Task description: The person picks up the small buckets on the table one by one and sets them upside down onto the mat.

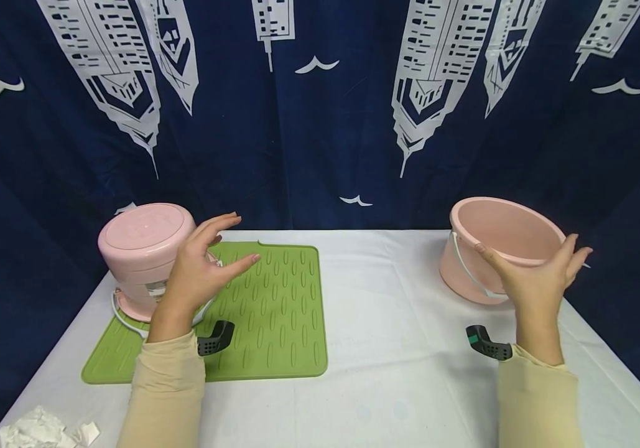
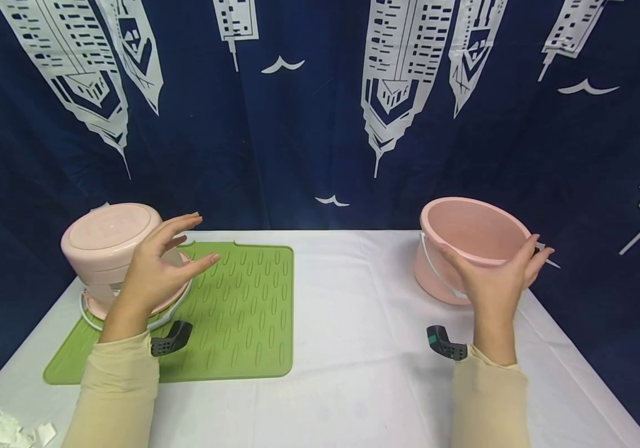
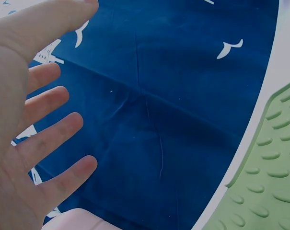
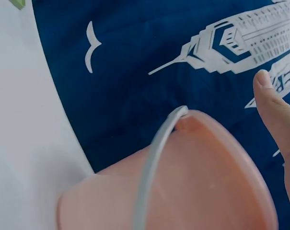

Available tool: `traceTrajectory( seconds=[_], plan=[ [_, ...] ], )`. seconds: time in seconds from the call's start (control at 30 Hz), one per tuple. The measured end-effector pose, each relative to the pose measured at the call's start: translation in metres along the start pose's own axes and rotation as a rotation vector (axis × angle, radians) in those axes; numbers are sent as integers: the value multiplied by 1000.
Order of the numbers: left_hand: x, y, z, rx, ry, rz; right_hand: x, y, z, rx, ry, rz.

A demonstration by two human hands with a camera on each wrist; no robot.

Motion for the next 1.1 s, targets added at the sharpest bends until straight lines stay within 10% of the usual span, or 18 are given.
traceTrajectory(
  seconds=[0.3,1.1],
  plan=[
    [-1,1,2,56,22,-48,-7,-3,12,-139,-134,-75],
    [-4,1,1,74,-4,-111,-15,-6,23,-105,-414,21]
  ],
)
Point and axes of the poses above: each hand's wrist, its own y-axis away from the middle knuckle, its own x-axis out of the back of the hand, z = x × y, the point moved 1 cm from there along -y, towards the middle knuckle, and after that the axes turned 11 degrees about x, right-handed, at the moved point
